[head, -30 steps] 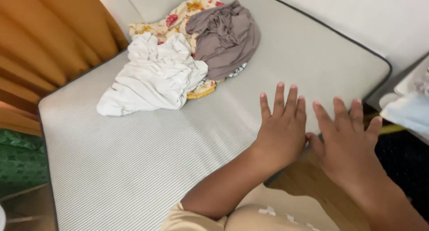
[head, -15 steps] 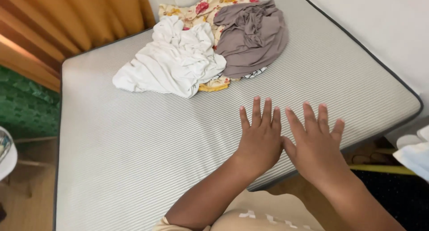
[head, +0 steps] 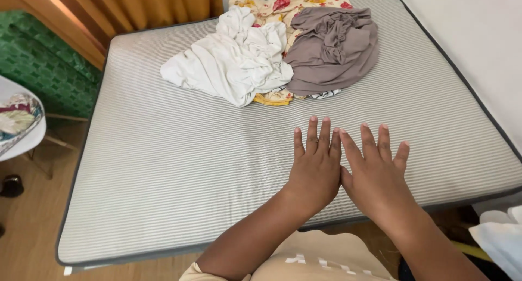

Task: The person folds a white cloth and a black-and-white checkered cloth on a bed. They then place the folded items into a storage area on a shelf.

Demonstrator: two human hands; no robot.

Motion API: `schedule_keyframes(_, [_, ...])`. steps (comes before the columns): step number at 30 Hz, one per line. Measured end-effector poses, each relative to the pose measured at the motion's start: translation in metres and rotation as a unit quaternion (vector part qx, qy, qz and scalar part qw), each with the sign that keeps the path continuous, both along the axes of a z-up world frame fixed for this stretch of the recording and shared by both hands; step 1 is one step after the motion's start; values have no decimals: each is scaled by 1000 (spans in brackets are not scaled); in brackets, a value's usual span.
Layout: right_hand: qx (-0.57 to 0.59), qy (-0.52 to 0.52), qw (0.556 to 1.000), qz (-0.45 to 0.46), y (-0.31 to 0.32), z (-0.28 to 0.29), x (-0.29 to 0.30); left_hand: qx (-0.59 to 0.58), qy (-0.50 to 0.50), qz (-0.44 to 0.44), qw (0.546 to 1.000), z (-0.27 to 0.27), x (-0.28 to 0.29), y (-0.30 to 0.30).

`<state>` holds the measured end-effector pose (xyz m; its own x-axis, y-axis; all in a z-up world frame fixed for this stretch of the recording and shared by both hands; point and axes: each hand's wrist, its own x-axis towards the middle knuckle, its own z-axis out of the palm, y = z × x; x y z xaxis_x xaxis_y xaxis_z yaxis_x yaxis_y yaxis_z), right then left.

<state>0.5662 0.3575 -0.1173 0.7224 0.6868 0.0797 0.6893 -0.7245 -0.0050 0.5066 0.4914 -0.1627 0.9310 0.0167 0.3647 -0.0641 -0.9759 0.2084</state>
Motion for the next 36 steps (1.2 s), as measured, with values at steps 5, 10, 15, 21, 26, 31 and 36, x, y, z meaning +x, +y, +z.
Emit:
schedule_keyframes(5, [25,-2,999,49,-2,-6,5,-8,-13,39,999,-5,-5,-7])
schedule_keyframes(10, [22,6,995,98,2,-10,9,-27,71,75,994,0,-13,-11])
schedule_keyframes(15, [15,20,990,138,10,-9,11,-19,107,118,987,0,-18,-11])
schedule_keyframes(21, [10,27,986,162,21,-15,16,-16,93,155,983,-1,-23,-9])
schedule_keyframes(26, [3,45,983,176,40,-21,18,-32,102,157,982,-4,-26,5])
schedule_keyframes(31, [-16,57,986,158,61,-19,21,-27,83,153,984,-20,-17,27])
schedule_keyframes(36, [-20,59,988,140,85,-16,29,-40,63,129,989,-19,-5,53])
